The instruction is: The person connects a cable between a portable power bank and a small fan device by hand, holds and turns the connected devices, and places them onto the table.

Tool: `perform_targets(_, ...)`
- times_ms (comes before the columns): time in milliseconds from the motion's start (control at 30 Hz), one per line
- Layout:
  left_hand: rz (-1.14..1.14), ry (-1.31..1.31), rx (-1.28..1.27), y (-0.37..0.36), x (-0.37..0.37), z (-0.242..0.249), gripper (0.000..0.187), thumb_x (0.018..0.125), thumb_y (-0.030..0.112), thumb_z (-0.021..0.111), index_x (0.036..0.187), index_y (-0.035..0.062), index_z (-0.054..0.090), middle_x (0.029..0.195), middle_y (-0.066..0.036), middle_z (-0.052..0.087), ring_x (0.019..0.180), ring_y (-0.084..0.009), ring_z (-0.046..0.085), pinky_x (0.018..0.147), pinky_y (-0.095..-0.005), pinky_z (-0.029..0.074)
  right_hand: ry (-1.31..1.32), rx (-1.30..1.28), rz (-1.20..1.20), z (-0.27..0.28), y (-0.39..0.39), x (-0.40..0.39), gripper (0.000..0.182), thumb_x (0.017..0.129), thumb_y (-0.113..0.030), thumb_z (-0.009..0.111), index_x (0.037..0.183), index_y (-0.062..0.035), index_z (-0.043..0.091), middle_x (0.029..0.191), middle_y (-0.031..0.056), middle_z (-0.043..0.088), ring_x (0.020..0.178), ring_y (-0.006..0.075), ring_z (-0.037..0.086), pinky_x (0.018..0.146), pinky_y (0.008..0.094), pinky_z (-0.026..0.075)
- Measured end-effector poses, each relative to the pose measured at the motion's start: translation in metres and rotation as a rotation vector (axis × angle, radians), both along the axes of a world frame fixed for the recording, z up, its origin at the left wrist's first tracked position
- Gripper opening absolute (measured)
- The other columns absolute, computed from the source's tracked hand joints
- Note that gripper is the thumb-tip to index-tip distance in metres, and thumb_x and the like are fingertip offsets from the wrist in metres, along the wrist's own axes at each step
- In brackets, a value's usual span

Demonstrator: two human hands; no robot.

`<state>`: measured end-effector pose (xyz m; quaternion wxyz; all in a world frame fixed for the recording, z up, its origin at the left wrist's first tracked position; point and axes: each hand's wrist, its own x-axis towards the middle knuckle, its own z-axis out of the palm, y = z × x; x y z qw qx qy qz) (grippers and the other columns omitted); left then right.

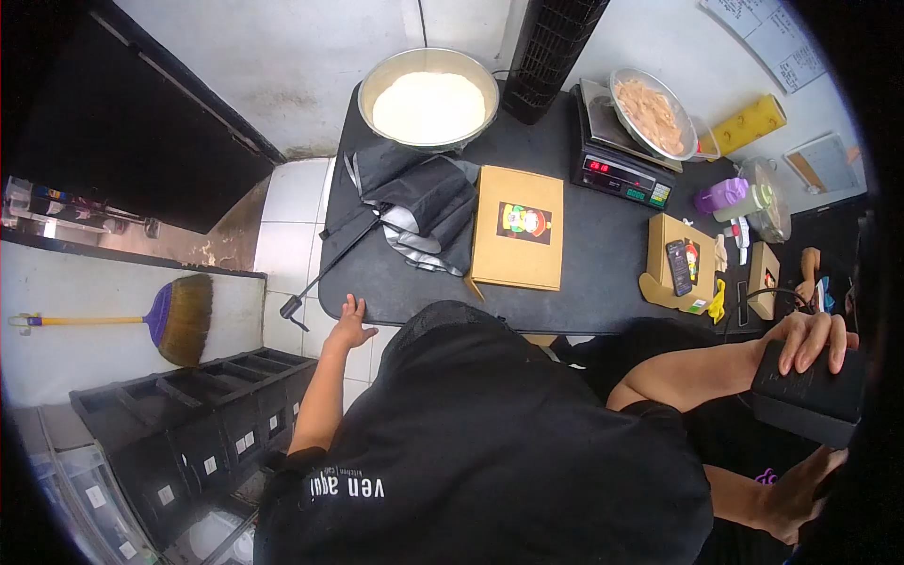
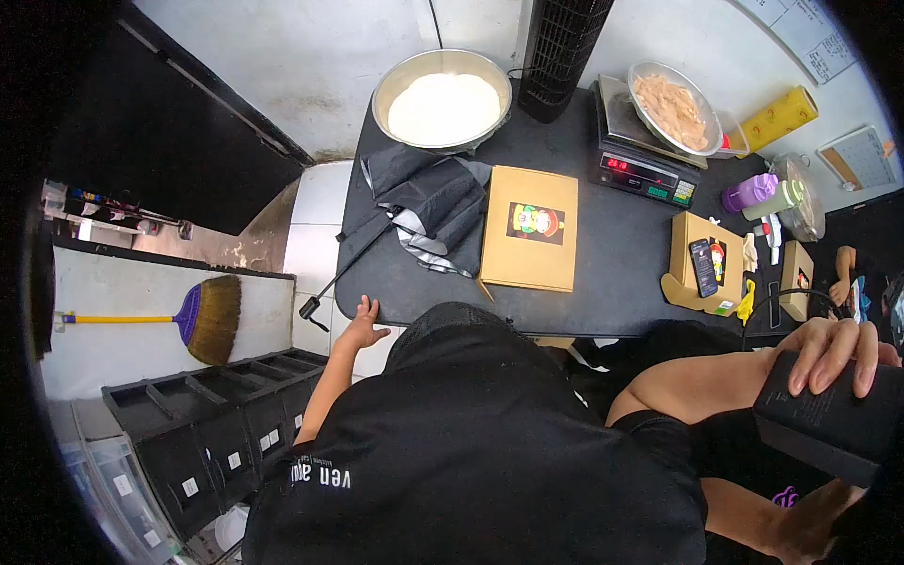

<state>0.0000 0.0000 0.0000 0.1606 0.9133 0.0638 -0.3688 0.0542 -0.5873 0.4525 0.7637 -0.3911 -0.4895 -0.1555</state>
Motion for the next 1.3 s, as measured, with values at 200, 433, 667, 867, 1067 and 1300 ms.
perform_targets(200,-0.016,-0.011,-0.006,-0.005,0.000,0.000,0.094,0.076,0.039,0.068,0.145,0.0079,0.013,0.150,-0.021,-0.004,0.138,-0.0370,0.010,0.111,-0.0395,0.022,0.044,-0.007,0.118,0.007,0.017,-0.001,0.045,0.098,-0.028,0.038,0.091,0.0113,0.057,0.084,0.0192,0.055,0.059,0.0237,0.059,0.040,0.0301,0.055)
perform_targets(433,0.000,-0.018,-0.020,-0.004,-0.002,0.002,0.092,0.076,0.035,0.069,0.145,0.0066,0.015,0.150,-0.023,-0.002,0.138,-0.0382,0.011,0.111,-0.0395,0.023,0.073,-0.010,0.181,0.004,-0.003,0.001,0.051,0.100,-0.029,0.027,0.087,0.0098,0.057,0.081,0.0194,0.054,0.058,0.0258,0.058,0.039,0.0309,0.055)
perform_targets(667,-0.040,-0.052,-0.021,0.001,-0.004,-0.003,0.092,0.075,0.030,0.070,0.145,0.0059,0.015,0.149,-0.024,-0.001,0.137,-0.0403,0.014,0.111,-0.0396,0.023,0.074,0.028,0.129,0.004,0.008,0.000,0.047,0.100,-0.026,0.031,0.085,0.0093,0.058,0.079,0.0195,0.053,0.058,0.0257,0.058,0.039,0.0304,0.055)
perform_targets(867,-0.029,-0.033,-0.023,0.002,-0.004,-0.001,0.094,0.075,0.029,0.071,0.145,0.0066,0.013,0.149,-0.024,-0.003,0.137,-0.0398,0.011,0.111,-0.0394,0.023,0.072,-0.018,0.183,0.003,0.001,0.003,0.046,0.098,-0.029,0.038,0.089,0.0112,0.058,0.080,0.0186,0.054,0.060,0.0256,0.059,0.040,0.0292,0.055)
perform_targets(1067,-0.016,-0.032,-0.029,0.002,-0.004,0.000,0.093,0.076,0.033,0.070,0.145,0.0073,0.012,0.150,-0.023,-0.004,0.138,-0.0392,0.010,0.111,-0.0399,0.022,0.014,0.020,0.008,0.010,0.032,0.002,0.048,0.098,-0.030,0.035,0.090,0.0114,0.058,0.081,0.0186,0.054,0.062,0.0253,0.059,0.041,0.0292,0.056)
perform_targets(1300,-0.007,-0.016,-0.038,0.002,-0.003,0.002,0.094,0.076,0.034,0.070,0.145,0.0069,0.013,0.150,-0.023,-0.004,0.138,-0.0393,0.010,0.111,-0.0402,0.022,0.069,0.040,0.146,0.002,0.004,0.004,0.050,0.100,-0.030,0.029,0.085,0.0092,0.057,0.080,0.0184,0.053,0.062,0.0245,0.058,0.039,0.0293,0.055)
